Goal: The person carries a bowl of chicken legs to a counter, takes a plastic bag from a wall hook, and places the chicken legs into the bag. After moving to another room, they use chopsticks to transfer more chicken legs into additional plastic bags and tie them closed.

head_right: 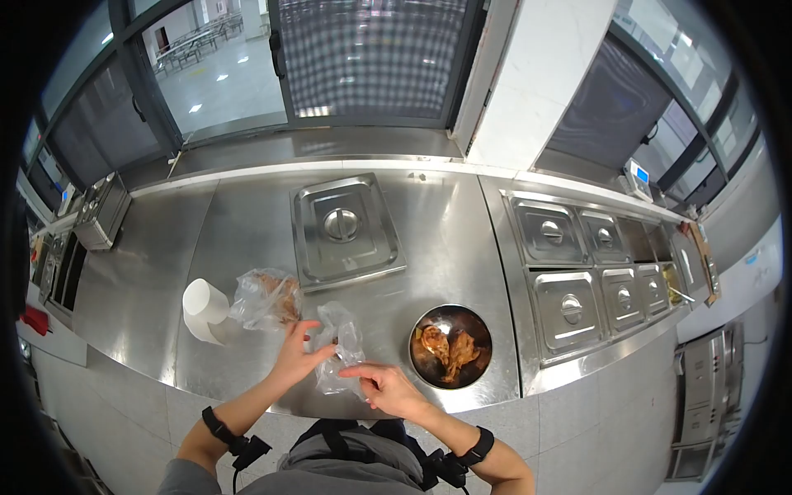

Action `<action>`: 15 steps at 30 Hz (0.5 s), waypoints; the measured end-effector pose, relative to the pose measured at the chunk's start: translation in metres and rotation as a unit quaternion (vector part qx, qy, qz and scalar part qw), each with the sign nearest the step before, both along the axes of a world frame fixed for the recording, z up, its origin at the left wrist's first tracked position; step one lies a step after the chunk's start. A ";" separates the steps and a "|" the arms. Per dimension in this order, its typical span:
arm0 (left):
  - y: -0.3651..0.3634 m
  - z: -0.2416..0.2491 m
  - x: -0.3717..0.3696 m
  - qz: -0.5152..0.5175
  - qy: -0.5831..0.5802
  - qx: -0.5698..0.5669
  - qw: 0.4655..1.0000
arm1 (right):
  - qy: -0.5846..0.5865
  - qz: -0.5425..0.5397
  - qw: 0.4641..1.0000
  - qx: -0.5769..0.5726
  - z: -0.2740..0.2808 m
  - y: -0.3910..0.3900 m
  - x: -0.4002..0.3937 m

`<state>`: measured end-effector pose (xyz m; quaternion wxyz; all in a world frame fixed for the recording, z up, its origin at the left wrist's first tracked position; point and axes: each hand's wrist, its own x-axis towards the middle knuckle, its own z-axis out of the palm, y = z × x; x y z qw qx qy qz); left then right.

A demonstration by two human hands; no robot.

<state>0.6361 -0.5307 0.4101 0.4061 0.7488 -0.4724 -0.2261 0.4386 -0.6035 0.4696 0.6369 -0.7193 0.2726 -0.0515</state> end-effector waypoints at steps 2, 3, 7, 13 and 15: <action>-0.010 -0.016 0.003 -0.050 0.030 0.036 0.998 | -0.008 -0.013 1.000 -0.018 -0.001 0.001 -0.006; -0.016 -0.024 0.005 -0.077 0.045 0.053 0.995 | -0.013 -0.040 0.999 -0.013 0.000 0.002 -0.010; -0.025 0.021 0.020 0.079 0.185 -0.129 0.971 | -0.038 -0.157 0.986 -0.037 -0.022 -0.002 -0.028; -0.012 0.049 0.023 0.067 0.106 -0.182 0.975 | -0.068 -0.083 0.991 0.074 -0.066 0.002 -0.004; -0.010 0.041 0.016 0.024 0.079 -0.159 0.984 | -0.131 -0.039 0.987 0.082 -0.074 0.006 0.005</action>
